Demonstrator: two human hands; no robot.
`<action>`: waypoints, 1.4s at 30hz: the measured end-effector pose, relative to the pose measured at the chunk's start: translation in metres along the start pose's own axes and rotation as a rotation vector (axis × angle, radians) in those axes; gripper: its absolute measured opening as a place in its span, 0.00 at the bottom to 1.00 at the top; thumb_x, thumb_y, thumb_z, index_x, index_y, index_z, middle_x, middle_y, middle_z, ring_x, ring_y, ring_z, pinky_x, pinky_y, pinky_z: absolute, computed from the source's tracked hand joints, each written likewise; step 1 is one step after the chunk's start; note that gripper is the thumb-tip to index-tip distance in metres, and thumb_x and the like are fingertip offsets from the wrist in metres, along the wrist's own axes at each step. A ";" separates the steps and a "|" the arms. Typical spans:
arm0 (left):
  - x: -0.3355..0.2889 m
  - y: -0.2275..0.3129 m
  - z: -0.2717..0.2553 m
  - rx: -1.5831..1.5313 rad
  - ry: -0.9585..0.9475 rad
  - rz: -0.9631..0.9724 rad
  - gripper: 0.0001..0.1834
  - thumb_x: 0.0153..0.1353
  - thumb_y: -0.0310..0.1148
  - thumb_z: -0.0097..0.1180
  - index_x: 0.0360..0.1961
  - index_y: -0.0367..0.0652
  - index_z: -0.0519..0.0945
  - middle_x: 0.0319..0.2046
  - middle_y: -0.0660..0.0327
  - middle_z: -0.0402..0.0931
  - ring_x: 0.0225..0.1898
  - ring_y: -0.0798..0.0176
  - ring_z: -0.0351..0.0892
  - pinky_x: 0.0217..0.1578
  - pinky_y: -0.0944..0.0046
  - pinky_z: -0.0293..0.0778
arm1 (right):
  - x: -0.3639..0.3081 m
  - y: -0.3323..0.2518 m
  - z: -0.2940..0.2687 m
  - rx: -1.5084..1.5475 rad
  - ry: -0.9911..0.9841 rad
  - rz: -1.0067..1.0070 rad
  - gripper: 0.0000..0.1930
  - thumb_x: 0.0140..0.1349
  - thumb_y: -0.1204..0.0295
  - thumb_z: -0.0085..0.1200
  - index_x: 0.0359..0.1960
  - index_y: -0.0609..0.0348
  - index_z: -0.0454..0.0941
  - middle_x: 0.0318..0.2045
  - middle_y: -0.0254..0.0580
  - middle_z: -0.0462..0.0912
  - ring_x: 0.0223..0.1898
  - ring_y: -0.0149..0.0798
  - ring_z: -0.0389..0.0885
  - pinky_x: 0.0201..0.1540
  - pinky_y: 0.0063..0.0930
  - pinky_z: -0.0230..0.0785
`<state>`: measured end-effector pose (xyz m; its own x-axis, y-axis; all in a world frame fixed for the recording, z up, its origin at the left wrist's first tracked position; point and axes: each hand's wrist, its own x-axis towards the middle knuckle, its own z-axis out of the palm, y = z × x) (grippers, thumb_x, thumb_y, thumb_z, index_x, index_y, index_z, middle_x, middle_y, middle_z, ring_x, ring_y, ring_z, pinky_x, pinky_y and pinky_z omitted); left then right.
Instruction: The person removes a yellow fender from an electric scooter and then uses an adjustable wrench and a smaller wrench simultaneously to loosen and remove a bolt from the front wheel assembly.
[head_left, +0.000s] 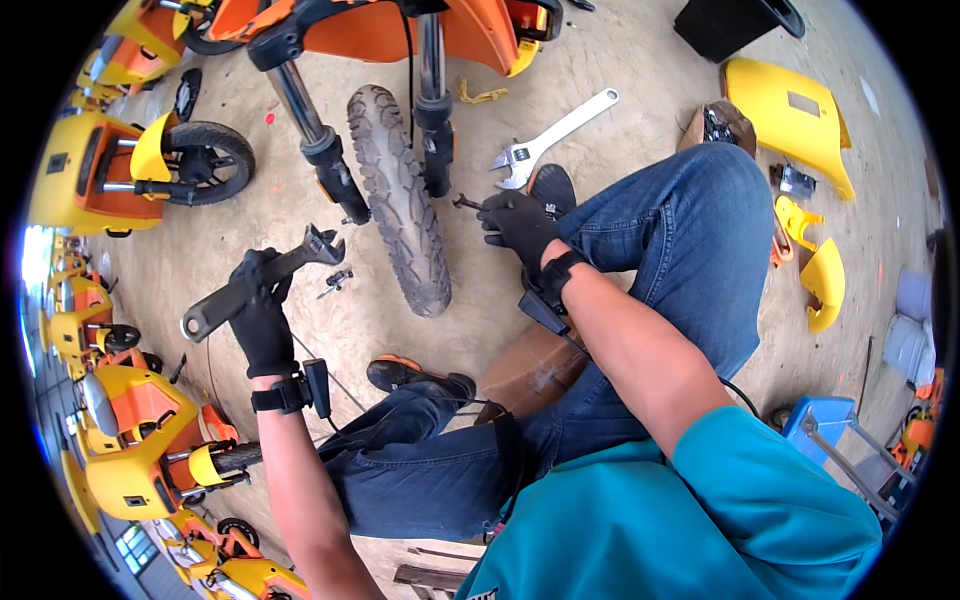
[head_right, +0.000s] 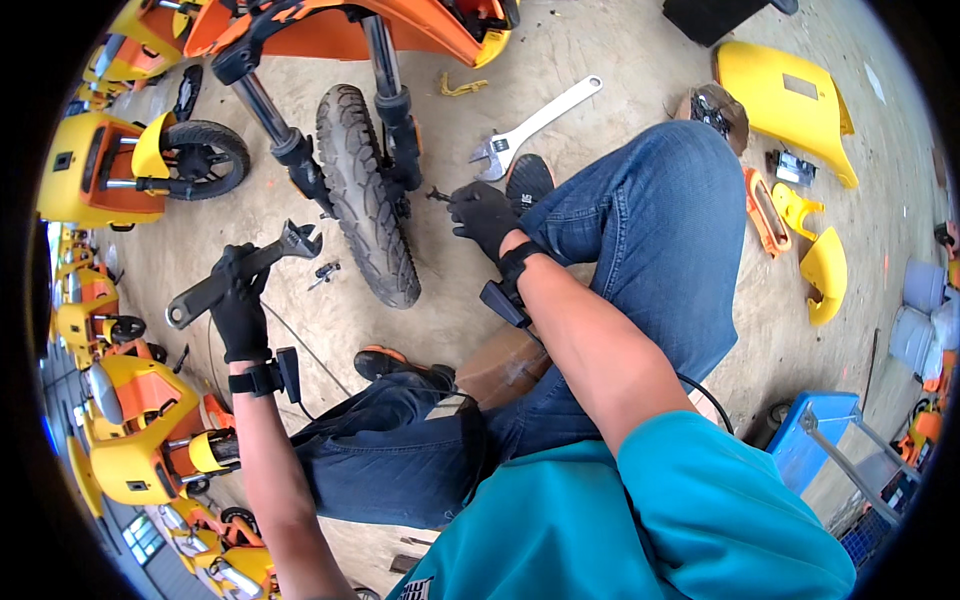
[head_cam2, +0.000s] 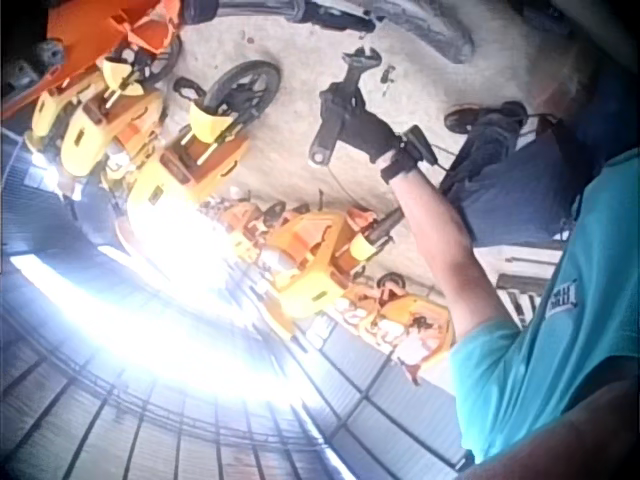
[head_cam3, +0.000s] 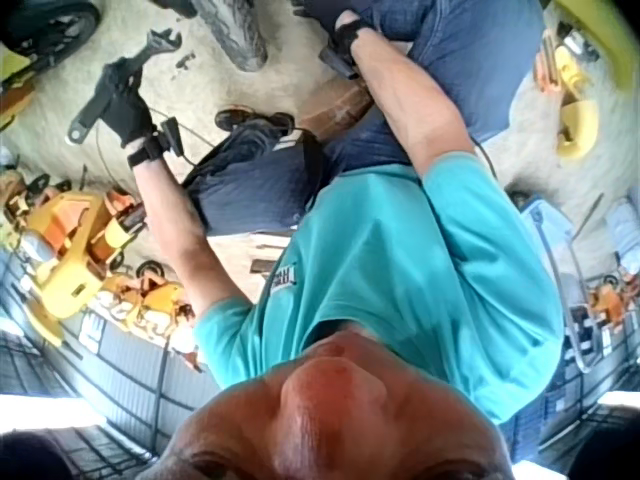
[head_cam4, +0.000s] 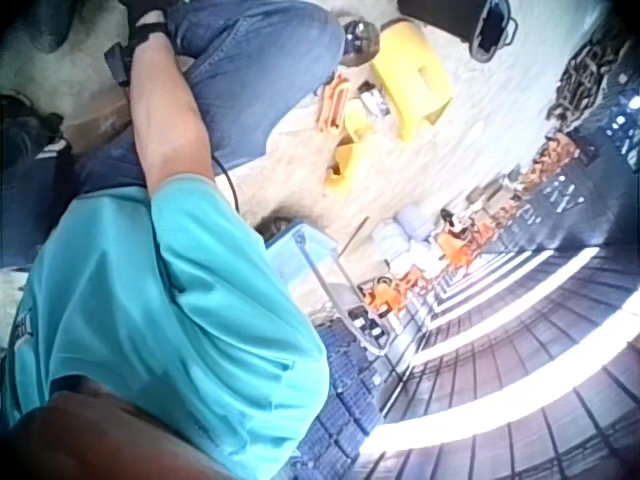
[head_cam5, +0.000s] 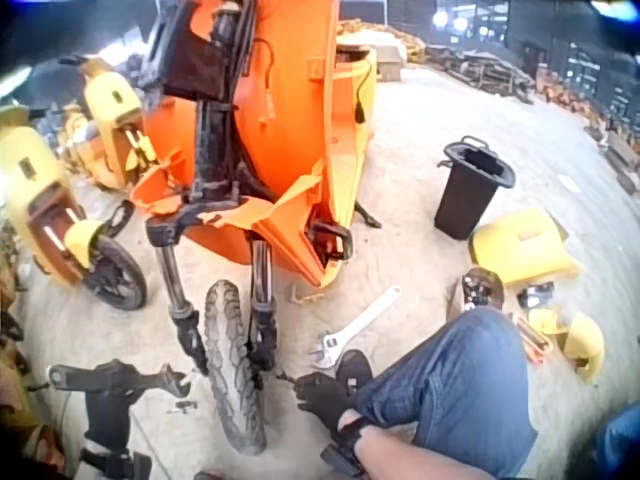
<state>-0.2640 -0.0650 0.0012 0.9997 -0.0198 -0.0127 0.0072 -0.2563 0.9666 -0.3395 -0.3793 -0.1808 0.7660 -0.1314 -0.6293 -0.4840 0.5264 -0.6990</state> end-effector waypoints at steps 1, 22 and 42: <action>0.001 0.002 0.001 -0.003 0.000 -0.015 0.15 0.67 0.36 0.50 0.49 0.36 0.73 0.46 0.55 0.76 0.49 0.61 0.76 0.48 0.59 0.78 | -0.001 0.002 0.002 -0.125 0.009 -0.057 0.07 0.60 0.74 0.50 0.40 0.56 0.75 0.34 0.37 0.80 0.32 0.35 0.81 0.32 0.30 0.77; 0.004 0.013 0.006 -0.015 0.075 -0.104 0.19 0.68 0.43 0.49 0.47 0.36 0.73 0.45 0.51 0.76 0.49 0.58 0.76 0.50 0.57 0.78 | 0.010 -0.017 0.027 -0.739 0.148 -0.597 0.08 0.61 0.70 0.45 0.38 0.58 0.73 0.31 0.59 0.80 0.36 0.61 0.78 0.40 0.50 0.69; 0.006 0.014 0.022 0.053 0.007 -0.033 0.15 0.69 0.37 0.48 0.45 0.34 0.74 0.44 0.54 0.77 0.46 0.61 0.78 0.46 0.61 0.79 | 0.073 -0.029 0.013 -1.498 -0.188 -0.811 0.08 0.55 0.68 0.53 0.27 0.58 0.82 0.29 0.46 0.81 0.32 0.47 0.81 0.36 0.37 0.73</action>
<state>-0.2581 -0.0902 0.0085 0.9991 -0.0042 -0.0423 0.0390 -0.3074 0.9508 -0.2638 -0.3928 -0.2022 0.9790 0.2037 -0.0111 0.1645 -0.8206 -0.5474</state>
